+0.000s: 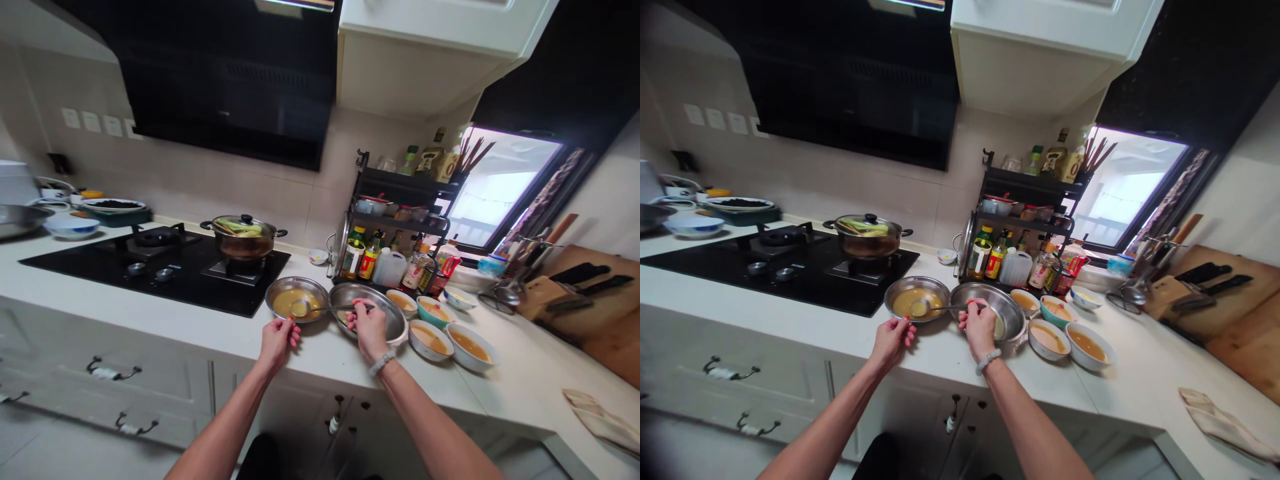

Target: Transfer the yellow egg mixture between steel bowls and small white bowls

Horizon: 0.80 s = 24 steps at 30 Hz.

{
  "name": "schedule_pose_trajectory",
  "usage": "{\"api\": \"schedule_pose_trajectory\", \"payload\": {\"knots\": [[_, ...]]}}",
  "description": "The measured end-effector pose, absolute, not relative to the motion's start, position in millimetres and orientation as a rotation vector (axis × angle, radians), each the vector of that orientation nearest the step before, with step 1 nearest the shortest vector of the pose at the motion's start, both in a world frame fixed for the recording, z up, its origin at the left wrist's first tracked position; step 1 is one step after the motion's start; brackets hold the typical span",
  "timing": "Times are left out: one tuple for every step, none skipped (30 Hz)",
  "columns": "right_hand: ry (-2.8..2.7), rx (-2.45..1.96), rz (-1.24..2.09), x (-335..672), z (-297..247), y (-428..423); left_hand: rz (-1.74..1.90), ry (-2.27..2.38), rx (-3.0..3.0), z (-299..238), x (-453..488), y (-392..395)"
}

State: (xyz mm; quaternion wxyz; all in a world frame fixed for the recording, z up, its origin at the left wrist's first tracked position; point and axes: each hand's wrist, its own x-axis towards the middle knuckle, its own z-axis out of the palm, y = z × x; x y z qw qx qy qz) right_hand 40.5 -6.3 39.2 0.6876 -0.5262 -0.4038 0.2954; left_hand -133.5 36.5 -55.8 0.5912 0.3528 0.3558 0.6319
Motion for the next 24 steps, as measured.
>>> {"api": "schedule_pose_trajectory", "payload": {"knots": [[-0.861,-1.154,0.670,44,41,-6,1.471,0.828,0.820,-55,-134,36],[-0.830,-1.134,0.672,47,43,-6,1.471,0.828,0.820,-55,-134,36],[-0.812,-1.119,0.669,51,46,-7,1.469,0.831,0.824,-54,-134,36],[-0.803,-1.106,0.660,55,49,-8,1.468,0.835,0.829,-54,-134,36],[-0.799,-1.094,0.650,60,52,-10,1.466,0.839,0.833,-53,-134,35],[-0.797,-1.084,0.640,66,55,-12,1.465,0.842,0.836,-53,-134,35],[-0.795,-1.075,0.629,73,59,-15,1.463,0.845,0.835,-52,-134,35],[-0.790,-1.068,0.615,80,62,-18,1.464,0.847,0.831,-52,-134,35],[-0.785,-1.066,0.597,88,65,-21,1.465,0.850,0.825,-51,-134,35],[-0.779,-1.071,0.575,96,67,-24,1.464,0.852,0.822,-51,-135,34],[-0.775,-1.081,0.547,105,69,-28,1.462,0.854,0.821,-50,-135,34],[-0.773,-1.093,0.513,113,69,-32,1.462,0.856,0.821,-50,-135,34],[-0.771,-1.110,0.474,120,69,-36,1.460,0.857,0.823,-50,-135,33],[-0.774,-1.129,0.434,127,68,-40,1.458,0.857,0.827,-49,-135,33],[-0.790,-1.155,0.397,133,66,-45,1.457,0.858,0.827,-50,-135,33],[-0.820,-1.187,0.364,139,64,-51,1.456,0.859,0.824,-50,-136,33],[-0.863,-1.219,0.336,143,60,-56,1.455,0.859,0.819,-51,-136,34],[-0.918,-1.246,0.308,146,56,-63,1.455,0.858,0.811,-52,-136,34],[-0.983,-1.265,0.276,148,52,-69,1.452,0.853,0.804,-53,-136,35],[-1.052,-1.273,0.235,149,47,-76,1.452,0.850,0.795,-53,-137,35],[-1.124,-1.271,0.188,150,42,-83,1.447,0.848,0.793,-54,-137,35],[-1.197,-1.265,0.137,151,38,-90,1.441,0.847,0.793,-55,-137,36],[-1.271,-1.259,0.092,152,35,-97,1.437,0.850,0.788,-55,-137,36],[-1.334,-1.253,0.052,154,33,-104,1.435,0.857,0.782,-54,-138,36]]}}
